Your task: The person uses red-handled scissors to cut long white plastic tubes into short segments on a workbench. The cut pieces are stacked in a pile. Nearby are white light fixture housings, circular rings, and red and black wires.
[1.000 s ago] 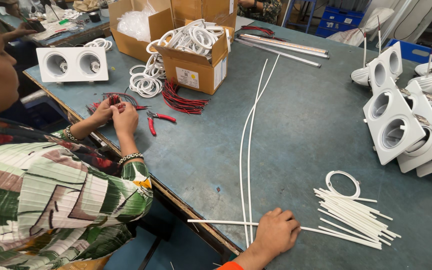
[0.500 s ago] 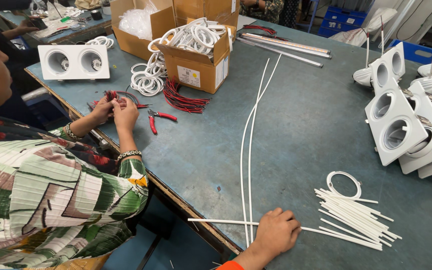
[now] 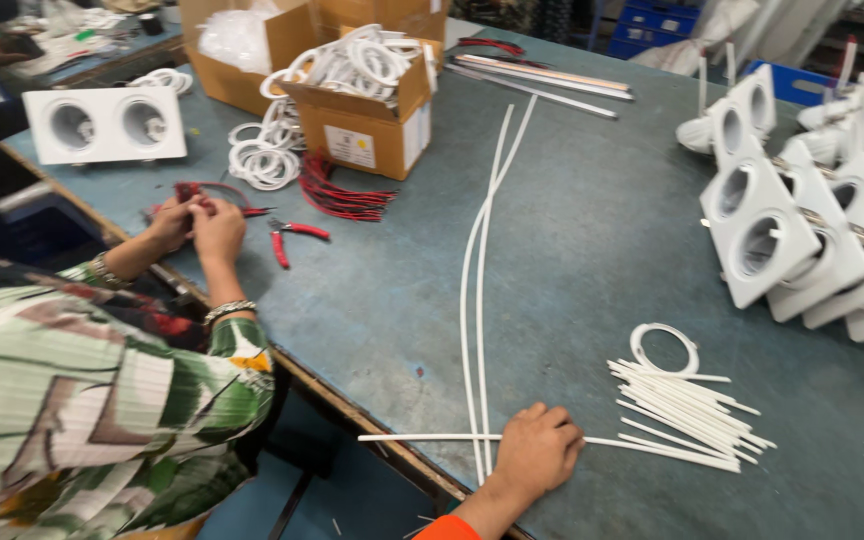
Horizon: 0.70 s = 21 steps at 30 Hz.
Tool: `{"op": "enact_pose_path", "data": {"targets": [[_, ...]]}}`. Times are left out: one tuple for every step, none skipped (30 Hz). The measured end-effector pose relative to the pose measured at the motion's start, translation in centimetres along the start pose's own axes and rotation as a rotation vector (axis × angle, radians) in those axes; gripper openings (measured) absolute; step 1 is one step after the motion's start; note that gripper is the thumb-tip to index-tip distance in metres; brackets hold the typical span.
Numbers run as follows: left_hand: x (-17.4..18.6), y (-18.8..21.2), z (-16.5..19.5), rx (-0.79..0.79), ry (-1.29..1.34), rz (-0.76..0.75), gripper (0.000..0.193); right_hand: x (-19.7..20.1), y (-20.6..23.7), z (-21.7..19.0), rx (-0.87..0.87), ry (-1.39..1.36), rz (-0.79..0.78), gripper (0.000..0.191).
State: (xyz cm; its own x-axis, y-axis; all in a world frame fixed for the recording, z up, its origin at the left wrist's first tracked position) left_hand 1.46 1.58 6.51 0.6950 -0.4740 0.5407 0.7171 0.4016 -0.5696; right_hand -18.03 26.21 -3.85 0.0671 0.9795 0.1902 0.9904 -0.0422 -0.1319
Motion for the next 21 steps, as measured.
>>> {"op": "enact_pose_path", "data": {"targets": [[0.0, 0.0, -0.1, 0.001, -0.003, -0.006, 0.01, 0.3, -0.5, 0.7, 0.006, -0.003, 0.001, 0.022], [-0.1, 0.0, -0.2, 0.002, -0.006, -0.012, 0.01, 0.8, -0.6, 1.0, 0.01, -0.012, 0.007, 0.022], [-0.2, 0.0, -0.3, 0.0, 0.004, -0.012, 0.01, 1.3, -0.5, 1.2, 0.015, -0.013, 0.01, 0.022], [-0.2, -0.1, -0.3, -0.001, 0.013, -0.011, 0.01, 1.8, -0.5, 1.3, 0.02, -0.014, 0.009, 0.022], [-0.2, -0.1, -0.4, -0.001, 0.022, -0.01, 0.01, 1.9, -0.3, 1.0, 0.026, -0.016, 0.007, 0.022], [-0.2, -0.1, -0.4, -0.006, 0.017, -0.009, 0.01, 1.9, 0.0, 0.8, 0.03, -0.018, 0.002, 0.022], [-0.2, -0.1, -0.4, -0.011, 0.016, -0.01, 0.009, 1.9, 0.1, 0.4, 0.045, -0.026, -0.007, 0.022], [-0.3, -0.1, -0.5, -0.017, 0.019, -0.013, 0.009, 1.9, 0.4, 0.1, 0.054, -0.036, -0.015, 0.022], [-0.3, -0.1, -0.5, -0.004, 0.025, -0.011, 0.009, 1.9, 0.8, -0.2, 0.063, -0.046, -0.023, 0.022], [-0.4, -0.1, -0.5, 0.009, 0.034, -0.012, 0.009, 2.0, 1.2, -0.5, 0.072, -0.057, -0.033, 0.022], [-0.5, -0.1, -0.6, 0.018, 0.041, -0.013, 0.009, 2.0, 1.7, -0.8, 0.066, -0.082, -0.045, 0.023], [-0.5, -0.1, -0.6, 0.022, 0.044, -0.01, 0.008, 2.2, 2.3, -0.9, 0.058, -0.09, -0.05, 0.023], [-0.6, 0.0, -0.7, 0.026, 0.046, -0.006, 0.008, 2.4, 2.9, -1.0, 0.038, -0.107, -0.044, 0.021], [-0.7, 0.0, -0.8, 0.027, 0.043, 0.0, 0.008, 2.4, 3.3, -1.0, 0.02, -0.13, -0.039, 0.021], [-0.8, 0.0, -0.8, 0.026, 0.045, 0.002, 0.007, 2.5, 3.7, -1.0, 0.002, -0.156, -0.037, 0.02], [-0.8, 0.1, -0.8, 0.024, 0.044, 0.007, 0.007, 2.6, 4.0, -1.0, -0.001, -0.162, -0.044, 0.02], [-0.9, 0.0, -0.9, 0.023, 0.041, 0.014, 0.007, 2.6, 4.1, -1.0, -0.002, -0.17, -0.053, 0.019], [-0.9, 0.0, -0.9, 0.031, 0.04, 0.005, 0.007, 2.6, 4.3, -1.1, 0.0, -0.176, -0.064, 0.019], [-1.0, 0.0, -1.0, 0.039, 0.038, -0.003, 0.007, 2.6, 4.2, -1.1, -0.008, -0.189, -0.065, 0.019], [-1.0, 0.0, -1.0, 0.048, 0.036, -0.01, 0.006, 2.5, 4.2, -1.1, -0.016, -0.202, -0.066, 0.02], [-1.0, 0.0, -1.0, 0.046, 0.036, -0.01, 0.006, 2.5, 4.1, -1.1, -0.023, -0.215, -0.067, 0.021]]}}
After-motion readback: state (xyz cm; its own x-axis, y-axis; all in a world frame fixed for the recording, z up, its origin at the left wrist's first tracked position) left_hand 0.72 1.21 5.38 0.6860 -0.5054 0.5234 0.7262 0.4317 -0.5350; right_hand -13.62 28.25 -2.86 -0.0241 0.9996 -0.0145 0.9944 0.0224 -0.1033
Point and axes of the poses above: each hand's wrist, its own y-axis away from the middle knuckle, its own x-axis out of the back of the hand, z = x × y, the point moved 2 cm from there along -y, towards the middle knuckle, and after that the axes turned 12 degrees about y, right-handed, at the moved point
